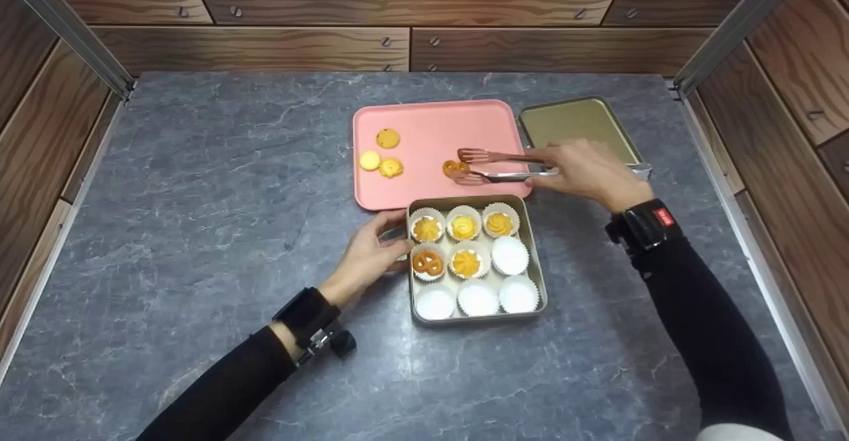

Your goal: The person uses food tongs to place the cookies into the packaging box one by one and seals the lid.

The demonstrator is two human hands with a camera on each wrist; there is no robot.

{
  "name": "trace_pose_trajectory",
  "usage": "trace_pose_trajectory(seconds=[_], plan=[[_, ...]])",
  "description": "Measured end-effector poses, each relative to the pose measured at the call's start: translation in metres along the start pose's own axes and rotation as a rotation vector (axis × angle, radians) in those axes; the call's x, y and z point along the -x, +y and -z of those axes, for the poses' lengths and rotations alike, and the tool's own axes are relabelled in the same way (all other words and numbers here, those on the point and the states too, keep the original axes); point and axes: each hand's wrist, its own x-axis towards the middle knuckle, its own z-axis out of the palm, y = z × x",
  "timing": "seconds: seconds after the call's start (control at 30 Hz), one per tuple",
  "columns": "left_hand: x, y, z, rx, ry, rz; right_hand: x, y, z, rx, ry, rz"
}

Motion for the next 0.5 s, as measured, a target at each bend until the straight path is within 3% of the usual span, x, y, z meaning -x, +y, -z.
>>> trace_pose_trajectory(seconds=[0.23,0.5], plan=[[0.001,0.002,0.001,-0.02,0.005,0.01,-0.007,0.0,-0.012,-0.04,0.003,-0.015],[0.001,0.0,0.001,-0.021,0.004,0.004,-0.008,0.0,-0.021,-0.043,0.06,0.036]])
